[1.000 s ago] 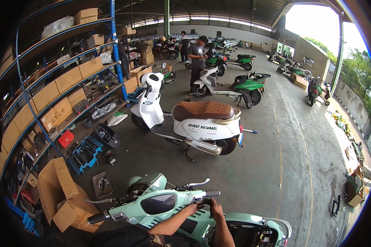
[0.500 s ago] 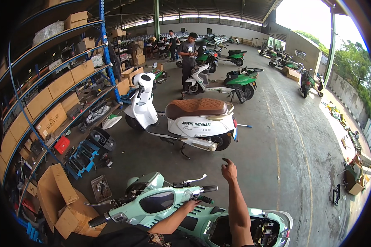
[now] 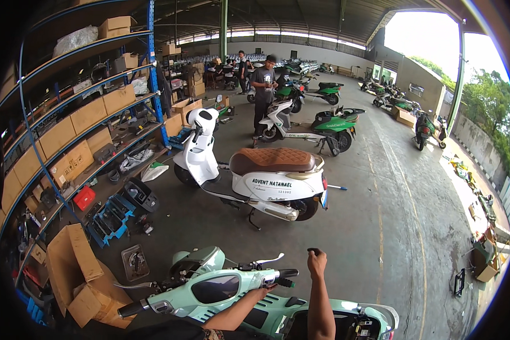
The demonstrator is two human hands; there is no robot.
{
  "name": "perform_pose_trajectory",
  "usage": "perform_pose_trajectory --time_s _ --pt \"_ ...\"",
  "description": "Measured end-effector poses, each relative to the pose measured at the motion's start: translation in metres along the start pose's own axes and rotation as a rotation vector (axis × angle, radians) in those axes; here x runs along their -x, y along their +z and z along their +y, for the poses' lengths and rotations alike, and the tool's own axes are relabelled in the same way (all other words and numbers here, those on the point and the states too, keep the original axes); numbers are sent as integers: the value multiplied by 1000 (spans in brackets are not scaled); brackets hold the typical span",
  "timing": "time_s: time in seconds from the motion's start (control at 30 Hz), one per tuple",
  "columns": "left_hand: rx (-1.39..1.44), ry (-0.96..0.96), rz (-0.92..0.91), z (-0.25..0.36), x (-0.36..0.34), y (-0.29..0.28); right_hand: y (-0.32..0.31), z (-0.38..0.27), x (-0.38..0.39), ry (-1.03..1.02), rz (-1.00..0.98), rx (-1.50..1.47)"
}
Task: The person disassembles parts of a light green scooter by hand and with a screwdriver. They remove screws from the front panel, place them into a metal tray, lift and detach the front body panel, and then proceed to remove additional screws from the floorboard and steering column areas.
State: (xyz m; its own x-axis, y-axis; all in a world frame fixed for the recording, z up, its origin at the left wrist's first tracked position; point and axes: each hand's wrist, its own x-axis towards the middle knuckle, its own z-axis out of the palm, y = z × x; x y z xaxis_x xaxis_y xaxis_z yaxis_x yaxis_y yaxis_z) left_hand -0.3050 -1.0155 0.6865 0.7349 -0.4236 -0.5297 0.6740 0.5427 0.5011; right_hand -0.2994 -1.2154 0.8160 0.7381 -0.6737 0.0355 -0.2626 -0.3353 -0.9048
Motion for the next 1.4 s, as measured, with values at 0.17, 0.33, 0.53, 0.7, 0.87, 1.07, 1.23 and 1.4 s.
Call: perform_pose_trajectory --time_s 0.17,0.33,0.53,0.7,0.87,1.07,1.23,1.4 --pt "-39 -44 39 -8 -16 -26 20 121 62 181 -607 -90" --pt "-75 -25 3 -15 -31 -44 29 74 101 -383 -443 236" --pt "25 -35 7 6 -15 -6 33 115 76 510 -689 200" --pt "38 40 72 20 2 -19 36 95 106 308 -717 -52" --pt "97 85 74 18 4 -38 40 96 95 -133 -541 137" --pt "220 217 92 24 23 -80 44 88 98 -48 -580 108" --pt "311 321 100 28 38 -106 54 106 93 -126 -588 316" --pt "371 405 90 31 41 -115 58 117 63 442 -892 98"
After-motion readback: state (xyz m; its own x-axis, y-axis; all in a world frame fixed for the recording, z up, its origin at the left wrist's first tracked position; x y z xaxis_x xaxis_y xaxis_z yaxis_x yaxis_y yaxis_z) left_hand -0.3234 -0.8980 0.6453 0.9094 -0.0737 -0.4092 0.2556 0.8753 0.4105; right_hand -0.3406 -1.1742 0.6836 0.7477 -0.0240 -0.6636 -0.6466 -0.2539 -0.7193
